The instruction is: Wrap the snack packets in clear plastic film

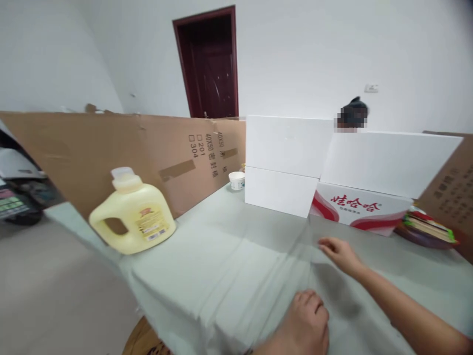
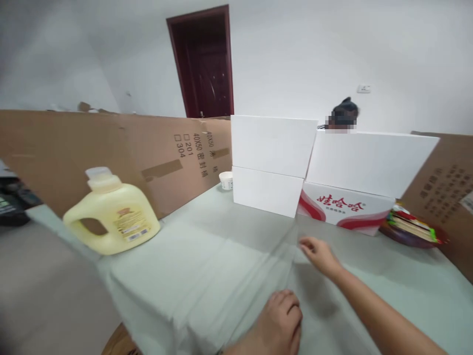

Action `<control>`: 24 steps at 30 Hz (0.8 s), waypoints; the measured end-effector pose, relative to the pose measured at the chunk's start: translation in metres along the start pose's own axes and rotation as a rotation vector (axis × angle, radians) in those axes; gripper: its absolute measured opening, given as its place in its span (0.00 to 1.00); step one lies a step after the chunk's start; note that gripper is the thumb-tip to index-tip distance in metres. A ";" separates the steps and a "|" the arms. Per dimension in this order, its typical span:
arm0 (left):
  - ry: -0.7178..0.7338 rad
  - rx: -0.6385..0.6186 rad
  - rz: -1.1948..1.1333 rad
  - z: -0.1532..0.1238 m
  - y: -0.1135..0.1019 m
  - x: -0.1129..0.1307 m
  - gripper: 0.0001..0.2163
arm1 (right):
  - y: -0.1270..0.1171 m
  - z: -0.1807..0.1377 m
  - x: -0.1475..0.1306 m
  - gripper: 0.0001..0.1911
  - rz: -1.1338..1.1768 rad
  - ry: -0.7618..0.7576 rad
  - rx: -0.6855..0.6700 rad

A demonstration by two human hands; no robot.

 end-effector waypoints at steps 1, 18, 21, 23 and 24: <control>-0.021 0.024 -0.042 -0.003 -0.003 -0.001 0.09 | 0.032 0.003 -0.027 0.13 0.042 -0.058 -0.065; -0.607 0.129 0.561 0.124 -0.242 -0.339 0.17 | 0.171 -0.003 -0.106 0.08 0.086 -0.226 -0.210; -0.668 0.084 0.603 0.164 -0.244 -0.390 0.21 | 0.174 -0.002 -0.098 0.08 0.135 -0.228 -0.248; -0.685 0.024 0.620 0.179 -0.238 -0.413 0.22 | 0.176 -0.003 -0.093 0.08 0.157 -0.240 -0.279; -0.691 -0.011 0.627 0.185 -0.235 -0.421 0.21 | 0.177 -0.004 -0.091 0.08 0.163 -0.242 -0.294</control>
Point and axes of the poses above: each hand's wrist, its own z-axis towards the middle knuckle, its own y-axis out of the palm, x = y × z, the point moved 6 cm from there along z, towards the middle knuckle, and after that the axes turned 6 degrees about z, right-handed, at the moved point
